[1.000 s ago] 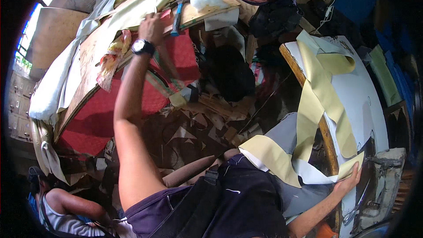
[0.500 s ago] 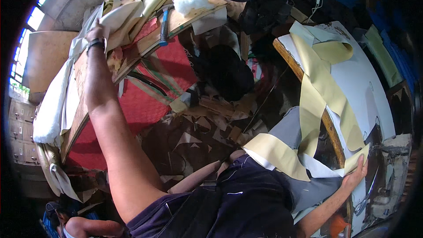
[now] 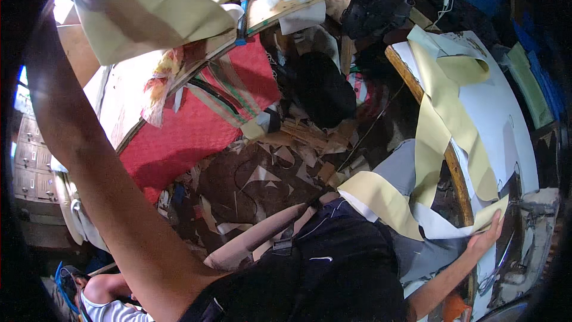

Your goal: The recorder is sewing together pieces of upholstery fabric using an industrial sewing machine in a workshop.

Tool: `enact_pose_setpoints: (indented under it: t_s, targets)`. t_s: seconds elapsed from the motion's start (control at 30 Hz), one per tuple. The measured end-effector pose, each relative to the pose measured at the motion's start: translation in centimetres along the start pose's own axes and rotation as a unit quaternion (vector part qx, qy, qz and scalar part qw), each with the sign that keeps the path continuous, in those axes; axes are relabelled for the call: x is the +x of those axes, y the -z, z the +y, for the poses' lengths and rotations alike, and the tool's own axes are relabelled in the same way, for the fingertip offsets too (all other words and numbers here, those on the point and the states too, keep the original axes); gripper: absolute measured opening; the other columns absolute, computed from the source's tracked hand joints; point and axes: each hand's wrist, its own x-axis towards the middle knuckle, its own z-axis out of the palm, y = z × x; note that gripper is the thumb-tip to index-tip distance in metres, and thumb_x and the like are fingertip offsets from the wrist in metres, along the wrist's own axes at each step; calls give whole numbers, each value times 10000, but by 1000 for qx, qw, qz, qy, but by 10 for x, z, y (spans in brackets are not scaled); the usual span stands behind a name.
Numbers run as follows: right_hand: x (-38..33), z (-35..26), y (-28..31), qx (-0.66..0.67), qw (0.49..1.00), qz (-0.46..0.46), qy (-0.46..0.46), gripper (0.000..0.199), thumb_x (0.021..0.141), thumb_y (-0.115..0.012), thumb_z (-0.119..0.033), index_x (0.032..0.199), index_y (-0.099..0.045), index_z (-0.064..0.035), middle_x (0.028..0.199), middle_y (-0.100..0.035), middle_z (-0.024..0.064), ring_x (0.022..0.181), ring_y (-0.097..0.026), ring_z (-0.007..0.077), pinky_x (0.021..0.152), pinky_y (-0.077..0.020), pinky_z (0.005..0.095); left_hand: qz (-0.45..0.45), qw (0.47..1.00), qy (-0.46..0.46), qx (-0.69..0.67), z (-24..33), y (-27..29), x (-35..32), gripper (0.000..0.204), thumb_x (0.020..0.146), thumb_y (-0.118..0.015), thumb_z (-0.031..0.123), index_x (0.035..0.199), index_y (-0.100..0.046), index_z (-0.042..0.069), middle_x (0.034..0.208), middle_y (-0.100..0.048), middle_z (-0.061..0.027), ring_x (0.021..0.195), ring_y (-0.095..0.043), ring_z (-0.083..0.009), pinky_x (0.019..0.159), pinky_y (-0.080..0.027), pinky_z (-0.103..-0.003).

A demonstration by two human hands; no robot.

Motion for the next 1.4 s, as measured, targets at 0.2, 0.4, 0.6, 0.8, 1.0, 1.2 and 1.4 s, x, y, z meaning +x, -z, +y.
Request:
enact_pose_setpoints:
  t_s: [0.2,0.4,0.6,0.8,1.0,1.2,1.4]
  targets:
    - [8,-2,25,174,983,-18,-59,598,1001,-652,-354,1437,-524,34,1369,-604,155,1195,-602,276,1041,-471,392,-8,991,-132,-12,71,-60,-58,550,1051,-447,500,1224,-653,20,1124,-680,-166,1083,-637,-243,885,-514,-388]
    - [-5,-18,120,539,716,-397,198,496,961,-643,-470,1112,-680,1,1160,-683,178,907,-674,241,763,-551,387,-251,939,-146,-183,91,-82,120,496,1056,-466,465,1185,-656,25,1089,-678,-146,1036,-634,-220,857,-513,-366]
    - [-115,-128,-44,27,881,-360,306,672,716,-847,-472,1127,-735,47,999,-713,153,598,-553,73,640,-466,230,-345,882,-170,-272,113,-190,-42,445,1061,-485,431,1145,-658,31,1053,-676,-125,989,-631,-196,830,-511,-345]
    - [-128,-43,-100,-67,752,-652,63,832,854,-845,-251,1566,-426,-161,968,-740,79,882,-691,151,766,-547,328,-416,820,-211,-332,151,-194,-96,396,1067,-503,397,1105,-661,36,1018,-674,-104,943,-628,-173,803,-510,-324]
    - [-144,-90,55,-289,837,-465,-5,461,937,-733,-323,1293,-677,-36,1193,-727,162,1012,-713,223,810,-582,414,-410,804,-234,-361,147,-187,-71,351,1072,-522,363,1066,-664,41,982,-672,-83,896,-626,-150,775,-509,-303]
    - [-174,-138,167,-276,940,-186,75,410,936,-710,-301,1236,-701,-22,1358,-648,144,973,-693,162,798,-565,329,-424,780,-243,-391,172,-269,-86,313,1078,-541,328,1026,-667,47,947,-670,-62,849,-623,-127,748,-508,-281]
    - [-189,-149,130,-297,942,-33,150,446,907,-744,-299,1248,-691,-17,1320,-665,193,859,-702,163,719,-564,350,-416,755,-273,-428,216,-373,-75,283,1083,-559,294,986,-670,52,912,-668,-41,803,-620,-104,721,-507,-260]
